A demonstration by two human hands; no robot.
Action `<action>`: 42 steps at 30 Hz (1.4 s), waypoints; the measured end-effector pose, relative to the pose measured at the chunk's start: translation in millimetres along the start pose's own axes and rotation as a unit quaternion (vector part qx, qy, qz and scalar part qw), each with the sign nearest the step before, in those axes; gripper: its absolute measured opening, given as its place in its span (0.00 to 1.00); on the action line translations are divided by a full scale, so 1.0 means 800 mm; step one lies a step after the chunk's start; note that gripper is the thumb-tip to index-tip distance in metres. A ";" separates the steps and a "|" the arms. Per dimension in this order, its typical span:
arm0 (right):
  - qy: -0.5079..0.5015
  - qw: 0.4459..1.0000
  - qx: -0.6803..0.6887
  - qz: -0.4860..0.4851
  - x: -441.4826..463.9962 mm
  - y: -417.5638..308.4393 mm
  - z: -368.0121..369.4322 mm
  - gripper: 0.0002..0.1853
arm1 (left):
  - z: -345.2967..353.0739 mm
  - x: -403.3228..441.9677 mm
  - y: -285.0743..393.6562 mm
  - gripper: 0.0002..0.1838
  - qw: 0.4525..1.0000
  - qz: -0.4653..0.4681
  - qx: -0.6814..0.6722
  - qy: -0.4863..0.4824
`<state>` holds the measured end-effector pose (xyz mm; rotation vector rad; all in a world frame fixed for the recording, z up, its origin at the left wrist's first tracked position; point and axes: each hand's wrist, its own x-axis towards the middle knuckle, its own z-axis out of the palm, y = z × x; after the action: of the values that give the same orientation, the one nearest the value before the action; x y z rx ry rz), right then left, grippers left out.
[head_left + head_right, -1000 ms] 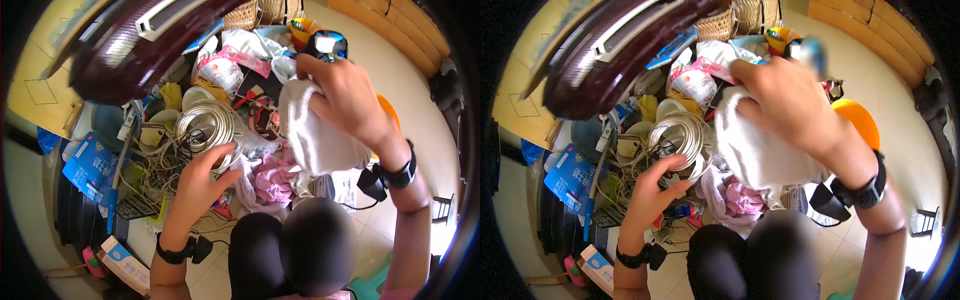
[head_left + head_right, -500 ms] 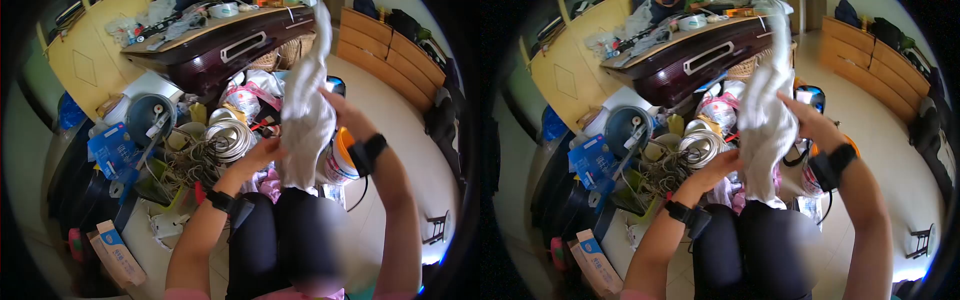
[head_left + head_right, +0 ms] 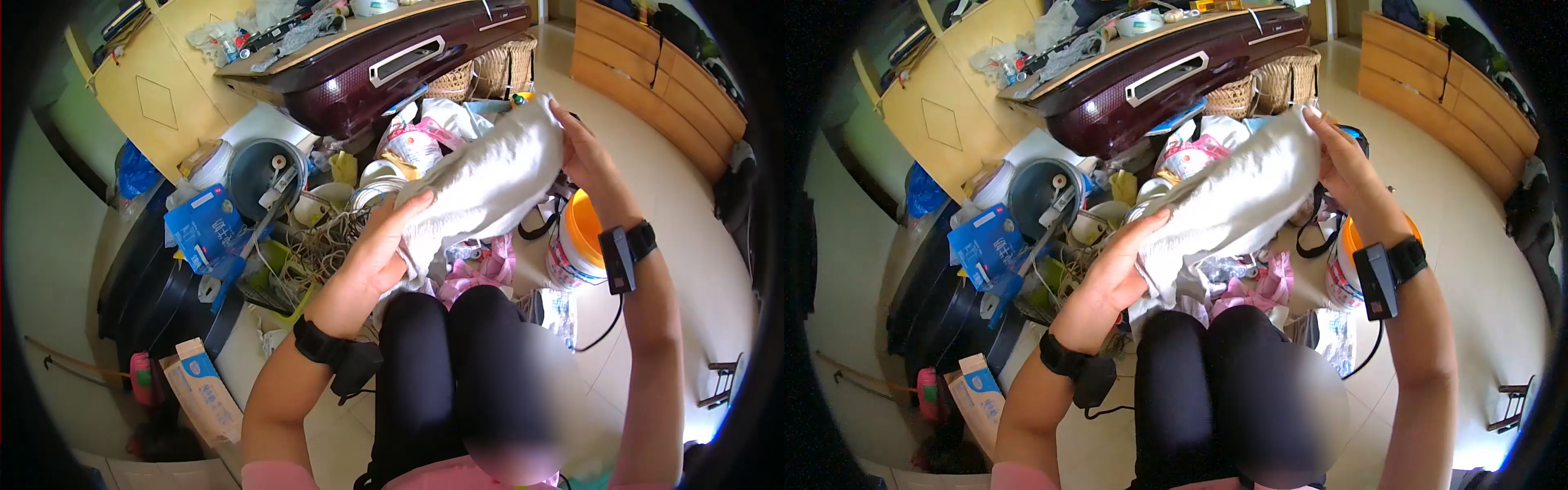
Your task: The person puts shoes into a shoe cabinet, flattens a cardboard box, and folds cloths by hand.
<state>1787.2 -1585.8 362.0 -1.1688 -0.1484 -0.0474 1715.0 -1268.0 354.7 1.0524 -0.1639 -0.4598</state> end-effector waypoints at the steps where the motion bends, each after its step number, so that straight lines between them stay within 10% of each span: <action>1: -0.014 0.999 0.024 0.039 -0.008 0.017 0.006 0.27 | -0.010 0.002 -0.003 0.24 0.998 -0.012 -0.053 -0.043; 4: -0.105 0.964 0.069 0.232 -0.057 0.074 0.054 0.32 | -0.005 0.001 -0.004 0.23 0.995 -0.010 -0.102 0.010; 8: -0.114 0.974 -0.005 0.198 -0.094 0.097 0.120 0.36 | -0.005 -0.001 -0.014 0.20 0.996 0.005 -0.091 0.023; 10: 0.077 0.970 -0.154 0.173 -0.084 0.083 0.125 0.29 | -0.018 -0.004 -0.005 0.18 0.995 0.068 0.060 0.047; 12: 0.039 0.947 -0.310 0.080 -0.043 0.089 0.083 0.22 | -0.045 -0.006 0.017 0.13 0.913 0.194 0.348 0.090; 14: -0.032 0.896 -0.443 0.004 -0.033 0.051 0.075 0.14 | -0.086 -0.006 0.046 0.12 0.671 0.224 0.683 0.182; 16: -0.040 0.881 -0.472 -0.017 -0.031 0.032 0.074 0.12 | -0.154 0.009 0.047 0.15 0.799 0.255 0.521 0.159; 19: -0.057 0.900 -0.432 0.021 -0.028 0.002 0.066 0.13 | -0.114 -0.025 0.085 0.24 0.904 0.032 0.388 0.174; 23: -0.012 0.955 -0.297 0.015 -0.014 -0.025 0.049 0.21 | -0.073 -0.062 0.109 0.22 0.960 -0.031 0.278 -0.026; 25: 0.034 0.994 -0.107 -0.005 -0.028 -0.040 0.071 0.25 | -0.080 -0.053 0.103 0.22 0.976 -0.003 0.217 -0.023; 31: -0.035 0.983 -0.179 -0.010 -0.023 -0.042 0.084 0.17 | -0.090 -0.017 0.090 0.20 0.991 0.112 -0.022 0.075; 38: 0.037 0.861 -0.435 -0.259 -0.148 -0.073 0.142 0.18 | -0.038 -0.096 0.069 0.15 0.880 0.262 0.386 0.085; 42: -0.093 0.869 -0.460 -0.156 -0.317 -0.019 0.122 0.14 | -0.050 -0.232 0.007 0.11 0.887 0.098 0.449 0.035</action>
<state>1525.9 -1512.2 377.8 -2.1003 -0.5269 -0.3208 1564.9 -1152.3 355.8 1.9399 -0.4423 -0.1392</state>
